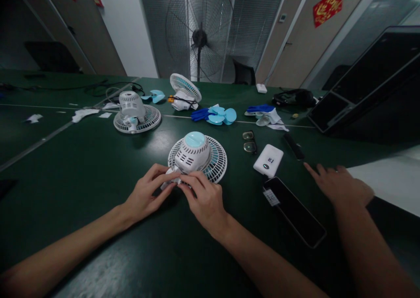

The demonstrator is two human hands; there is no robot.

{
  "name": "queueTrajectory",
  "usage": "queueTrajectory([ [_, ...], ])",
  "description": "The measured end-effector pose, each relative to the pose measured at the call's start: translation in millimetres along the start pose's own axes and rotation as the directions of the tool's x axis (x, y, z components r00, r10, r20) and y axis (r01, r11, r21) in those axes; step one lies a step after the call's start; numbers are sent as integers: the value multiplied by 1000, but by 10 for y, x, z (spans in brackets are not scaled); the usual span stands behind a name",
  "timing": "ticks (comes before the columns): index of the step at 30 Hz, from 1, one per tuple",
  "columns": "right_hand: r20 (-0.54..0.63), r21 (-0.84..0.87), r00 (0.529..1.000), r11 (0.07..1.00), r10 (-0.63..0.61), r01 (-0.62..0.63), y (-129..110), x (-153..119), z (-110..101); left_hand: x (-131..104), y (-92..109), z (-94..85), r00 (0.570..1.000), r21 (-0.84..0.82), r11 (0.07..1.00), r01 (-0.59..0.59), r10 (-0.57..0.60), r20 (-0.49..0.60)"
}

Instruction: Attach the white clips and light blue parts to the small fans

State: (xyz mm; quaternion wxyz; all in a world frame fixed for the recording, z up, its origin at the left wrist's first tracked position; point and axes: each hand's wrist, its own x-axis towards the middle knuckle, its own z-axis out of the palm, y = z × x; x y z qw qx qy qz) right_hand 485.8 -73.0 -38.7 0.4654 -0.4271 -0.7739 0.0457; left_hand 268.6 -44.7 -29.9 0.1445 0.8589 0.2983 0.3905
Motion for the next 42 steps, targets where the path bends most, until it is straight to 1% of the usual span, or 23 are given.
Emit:
queueTrajectory([
  [6, 9, 49, 1000, 999, 23, -23, -2, -6, 9, -2, 11, -20, 1000, -7, 1000, 4, -3, 19],
  [13, 57, 96, 994, 990, 97, -102, -26, 17, -3, 13, 33, -22, 1000, 11, 1000, -8, 8, 11],
  [16, 87, 93, 990, 989, 110, -118, -22, 13, 4, 13, 40, -10, 1000, 16, 1000, -10, 10, 8],
  [20, 125, 96, 986, 988, 113, -125, -26, 34, 4, 19, 58, -12, 999, 16, 1000, -6, 6, 36],
  [22, 117, 112, 986, 985, 120, -133, -36, 45, -6, 26, 67, -19, 999, 17, 1000, -2, 1, 43],
  [24, 83, 113, 988, 983, 134, -143, -50, 45, -21, 31, 70, -24, 999, 16, 1000, -2, 1, 37],
  [26, 56, 97, 990, 986, 131, -136, -65, 35, -37, 31, 66, -26, 999, 12, 1000, -5, 5, 35],
  [30, 84, 33, 995, 998, 56, -59, -92, 11, -58, 18, 43, -17, 999, 13, 1000, -4, 4, 32],
  [33, 72, -10, 997, 1000, 14, -14, -101, 7, -57, 12, 32, -10, 1000, 9, 1000, 4, -4, 29],
  [42, 70, -69, 998, 998, -5, 10, -101, 14, -52, 11, 26, -13, 1000, 18, 1000, -5, 5, 16],
])
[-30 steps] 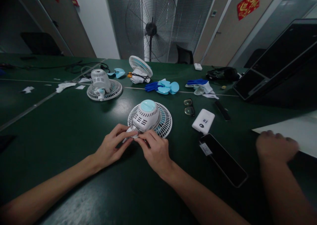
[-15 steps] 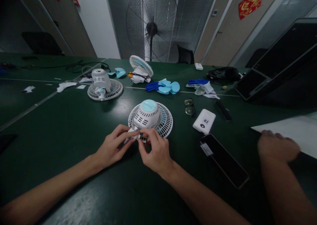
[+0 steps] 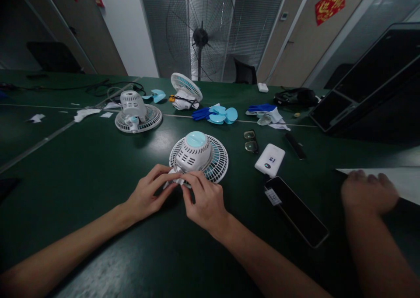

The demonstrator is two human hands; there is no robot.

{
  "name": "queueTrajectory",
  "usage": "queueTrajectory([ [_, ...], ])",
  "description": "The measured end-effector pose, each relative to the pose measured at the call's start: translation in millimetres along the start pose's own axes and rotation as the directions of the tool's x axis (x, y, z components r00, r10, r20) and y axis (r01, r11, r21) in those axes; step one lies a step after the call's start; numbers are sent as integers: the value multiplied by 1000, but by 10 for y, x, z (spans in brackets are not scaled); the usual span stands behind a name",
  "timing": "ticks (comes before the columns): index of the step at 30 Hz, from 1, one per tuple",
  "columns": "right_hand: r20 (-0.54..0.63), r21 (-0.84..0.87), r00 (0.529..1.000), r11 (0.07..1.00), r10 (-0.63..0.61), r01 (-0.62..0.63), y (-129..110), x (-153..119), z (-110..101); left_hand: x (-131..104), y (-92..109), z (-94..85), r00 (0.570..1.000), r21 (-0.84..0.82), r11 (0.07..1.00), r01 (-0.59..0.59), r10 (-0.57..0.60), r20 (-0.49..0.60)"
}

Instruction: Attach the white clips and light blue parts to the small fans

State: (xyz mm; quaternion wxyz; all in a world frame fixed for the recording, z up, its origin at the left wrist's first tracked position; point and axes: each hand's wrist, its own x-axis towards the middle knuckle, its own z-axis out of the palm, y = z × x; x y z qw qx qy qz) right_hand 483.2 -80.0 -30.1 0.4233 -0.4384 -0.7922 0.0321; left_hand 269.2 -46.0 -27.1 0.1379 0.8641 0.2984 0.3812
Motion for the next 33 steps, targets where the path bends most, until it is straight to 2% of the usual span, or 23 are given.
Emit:
queueTrajectory([
  [7, -32, -19, 999, 999, -27, 27, 36, -6, 20, -15, -34, -7, 1000, -2, 1000, -13, 13, -26],
  [14, -7, 88, 997, 993, 80, -79, 42, 1, 31, 3, -9, -10, 999, -24, 999, -25, 24, -26],
  [20, 31, 137, 994, 984, 108, -112, 51, 37, 46, -4, 22, 24, 1000, 14, 1000, -26, 26, -2],
  [25, 8, 121, 995, 987, 103, -103, 29, 14, 21, -25, -3, 29, 1000, -20, 1000, -5, 5, -31],
  [29, 13, 75, 999, 996, 50, -51, 20, -10, 15, -30, -28, 16, 999, -39, 999, 14, -15, -34],
  [33, -31, 50, 999, 999, 12, -10, 45, -20, 40, -19, -32, 11, 999, -29, 1000, 4, -5, -35],
])
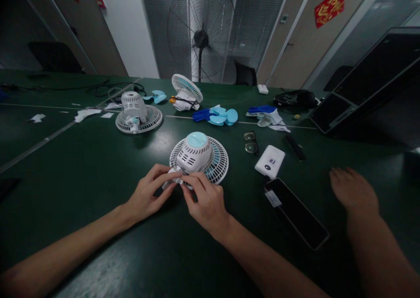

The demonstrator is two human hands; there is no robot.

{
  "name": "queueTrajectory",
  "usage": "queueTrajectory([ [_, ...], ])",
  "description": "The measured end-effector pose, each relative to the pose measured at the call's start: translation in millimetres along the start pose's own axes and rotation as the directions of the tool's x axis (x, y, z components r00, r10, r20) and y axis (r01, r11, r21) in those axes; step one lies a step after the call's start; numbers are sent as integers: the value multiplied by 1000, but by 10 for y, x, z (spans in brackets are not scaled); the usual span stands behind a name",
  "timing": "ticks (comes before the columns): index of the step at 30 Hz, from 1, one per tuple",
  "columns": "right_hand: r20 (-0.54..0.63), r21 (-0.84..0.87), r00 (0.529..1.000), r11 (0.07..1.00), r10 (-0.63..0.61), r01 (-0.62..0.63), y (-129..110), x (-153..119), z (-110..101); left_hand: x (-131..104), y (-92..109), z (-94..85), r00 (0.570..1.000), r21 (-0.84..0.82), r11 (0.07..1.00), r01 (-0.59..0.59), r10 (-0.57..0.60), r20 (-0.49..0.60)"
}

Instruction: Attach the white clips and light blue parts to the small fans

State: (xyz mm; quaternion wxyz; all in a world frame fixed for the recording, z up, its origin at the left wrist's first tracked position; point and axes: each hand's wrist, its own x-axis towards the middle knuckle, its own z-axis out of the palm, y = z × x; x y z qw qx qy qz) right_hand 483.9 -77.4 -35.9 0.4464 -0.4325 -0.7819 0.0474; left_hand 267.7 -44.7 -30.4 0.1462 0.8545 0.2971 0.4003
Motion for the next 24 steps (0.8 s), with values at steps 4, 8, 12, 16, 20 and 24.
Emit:
queueTrajectory([
  [4, 0, 17, 1000, 1000, 12, -12, 13, 2, 11, 7, 6, -3, 1000, 14, 1000, -9, 9, 1],
  [8, 26, 79, 998, 995, 61, -63, 5, 13, -2, 1, 4, -1, 1000, 30, 999, -20, 20, 10],
  [12, 63, 103, 994, 990, 93, -99, 8, 17, 1, -2, 3, 13, 999, 77, 996, -51, 49, 16],
  [16, 90, 114, 990, 986, 113, -123, 26, 24, 25, 1, 17, 31, 998, 120, 991, -59, 56, 27],
  [20, 96, 135, 989, 983, 114, -127, 26, 36, 15, -5, 35, 38, 998, 150, 987, -61, 57, 28],
  [24, 48, 105, 993, 988, 112, -116, -5, 19, -23, -17, 40, 34, 999, 121, 991, -50, 47, 26],
])
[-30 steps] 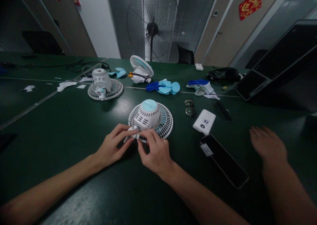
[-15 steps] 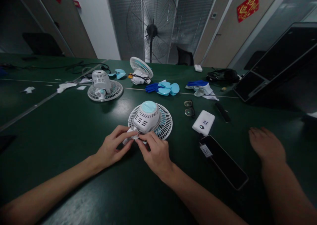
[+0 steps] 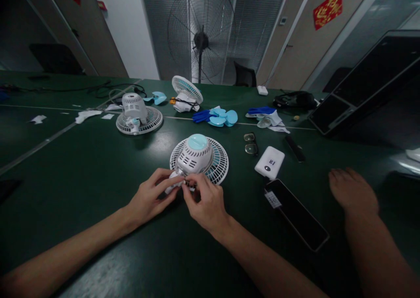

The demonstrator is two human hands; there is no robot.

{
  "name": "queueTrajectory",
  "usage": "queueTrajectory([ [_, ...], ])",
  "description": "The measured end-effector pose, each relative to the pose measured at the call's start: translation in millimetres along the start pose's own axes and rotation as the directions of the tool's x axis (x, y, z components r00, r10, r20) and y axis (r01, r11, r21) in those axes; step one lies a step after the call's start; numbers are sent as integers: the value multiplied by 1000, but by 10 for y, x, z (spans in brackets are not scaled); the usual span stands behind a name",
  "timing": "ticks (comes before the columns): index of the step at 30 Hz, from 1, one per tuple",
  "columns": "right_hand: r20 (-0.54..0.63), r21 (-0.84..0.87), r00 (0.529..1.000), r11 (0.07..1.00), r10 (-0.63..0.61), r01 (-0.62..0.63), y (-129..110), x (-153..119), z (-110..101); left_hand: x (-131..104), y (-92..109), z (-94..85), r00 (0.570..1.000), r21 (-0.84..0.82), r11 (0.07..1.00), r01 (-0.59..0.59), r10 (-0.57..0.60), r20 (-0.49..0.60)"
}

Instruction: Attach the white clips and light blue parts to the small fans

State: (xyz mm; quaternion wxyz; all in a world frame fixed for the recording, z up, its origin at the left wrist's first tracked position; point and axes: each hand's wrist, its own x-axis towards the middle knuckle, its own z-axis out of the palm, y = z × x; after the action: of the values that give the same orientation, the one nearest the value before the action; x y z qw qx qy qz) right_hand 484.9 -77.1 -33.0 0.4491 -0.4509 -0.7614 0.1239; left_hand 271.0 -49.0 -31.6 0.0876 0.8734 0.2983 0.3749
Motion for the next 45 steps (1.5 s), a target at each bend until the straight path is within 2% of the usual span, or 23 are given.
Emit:
queueTrajectory([
  [9, -8, -141, 990, 980, -140, 138, 6, -13, 8, 6, -16, 2, 999, -67, 998, 21, -24, -39],
  [14, -44, -163, 989, 978, -139, 130, 25, -13, 28, 12, -33, -6, 998, -71, 997, 35, -39, -45],
  [22, -107, -83, 989, 992, -100, 92, 5, 15, 9, -8, -7, 18, 1000, -72, 997, 20, -20, -1],
  [29, -4, -130, 983, 975, -184, 182, -14, -1, -21, 2, 2, 10, 998, -69, 997, 35, -38, -40],
  [33, 51, -280, 948, 907, -313, 314, -7, 5, -47, 19, -4, -12, 999, -79, 996, 35, -38, -34],
  [37, 116, -324, 917, 859, -381, 397, 4, 16, -74, 21, -4, -29, 1000, -85, 996, 8, -10, -29],
  [42, 62, -219, 943, 917, -327, 333, 23, 9, -73, 9, 4, -42, 1000, -91, 996, 16, -16, 3],
  [45, 24, -31, 988, 987, -155, 155, 8, 2, -25, 2, 6, -38, 1000, -77, 997, 13, -13, 4],
])
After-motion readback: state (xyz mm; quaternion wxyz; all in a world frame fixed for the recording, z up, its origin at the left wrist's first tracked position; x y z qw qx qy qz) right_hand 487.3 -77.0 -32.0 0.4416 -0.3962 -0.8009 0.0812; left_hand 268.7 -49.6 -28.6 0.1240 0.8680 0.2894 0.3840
